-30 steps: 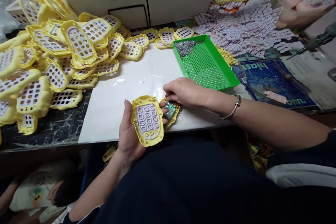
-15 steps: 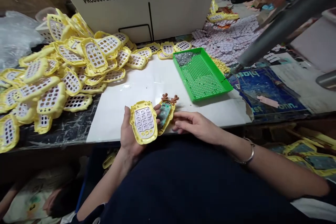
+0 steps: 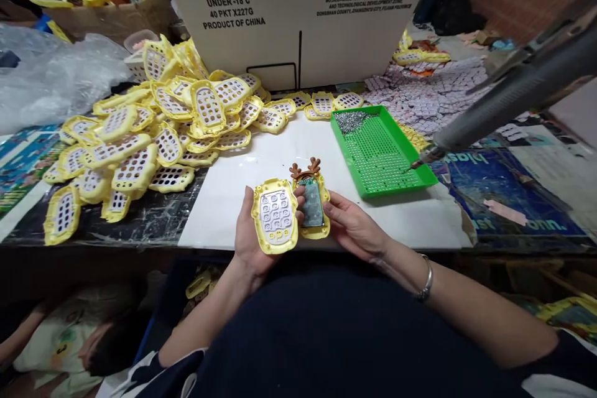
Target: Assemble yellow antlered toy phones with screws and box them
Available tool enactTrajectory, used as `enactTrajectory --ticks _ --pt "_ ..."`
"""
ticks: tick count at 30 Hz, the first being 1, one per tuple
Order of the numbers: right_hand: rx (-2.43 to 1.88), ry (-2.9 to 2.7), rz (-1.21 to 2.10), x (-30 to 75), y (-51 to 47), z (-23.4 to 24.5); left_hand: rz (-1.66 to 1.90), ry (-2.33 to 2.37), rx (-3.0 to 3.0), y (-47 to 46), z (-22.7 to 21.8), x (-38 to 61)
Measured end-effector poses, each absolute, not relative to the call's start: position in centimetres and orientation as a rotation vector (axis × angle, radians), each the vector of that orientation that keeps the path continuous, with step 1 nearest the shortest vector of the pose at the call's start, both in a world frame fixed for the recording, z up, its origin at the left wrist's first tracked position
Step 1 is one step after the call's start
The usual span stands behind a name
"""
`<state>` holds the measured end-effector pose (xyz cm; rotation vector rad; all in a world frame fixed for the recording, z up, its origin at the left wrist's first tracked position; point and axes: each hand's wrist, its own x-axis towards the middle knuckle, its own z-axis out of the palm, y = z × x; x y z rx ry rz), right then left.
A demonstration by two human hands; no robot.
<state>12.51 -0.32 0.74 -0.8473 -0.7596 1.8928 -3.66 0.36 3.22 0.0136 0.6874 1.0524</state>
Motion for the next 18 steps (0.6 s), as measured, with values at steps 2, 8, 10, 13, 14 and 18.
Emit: enactTrajectory --ticks 2,8,10,13,14,18 --pt "-0.827 -0.793 1.893 12.8 -0.3 0.9 1.054 0.67 -0.003 0.4 3.4 -3.4" --pt "-0.812 -0.901 1.823 13.4 -0.1 1.3 1.062 0.665 -0.046 0.5 3.8 -2.7" --pt "-0.816 -0.903 1.804 13.5 0.1 1.4 1.072 0.669 -0.016 0.5 4.0 -2.4" --pt "-0.839 -0.996 1.635 13.8 0.4 1.7 1.109 0.687 0.038 0.5 3.8 -1.7" --pt "-0.856 -1.066 1.546 13.9 0.5 1.8 1.144 0.686 0.052 0.4 3.7 -1.4" --pt "-1.073 -1.537 1.086 13.9 0.3 2.4 1.294 0.598 0.108 0.4 2.9 0.0"
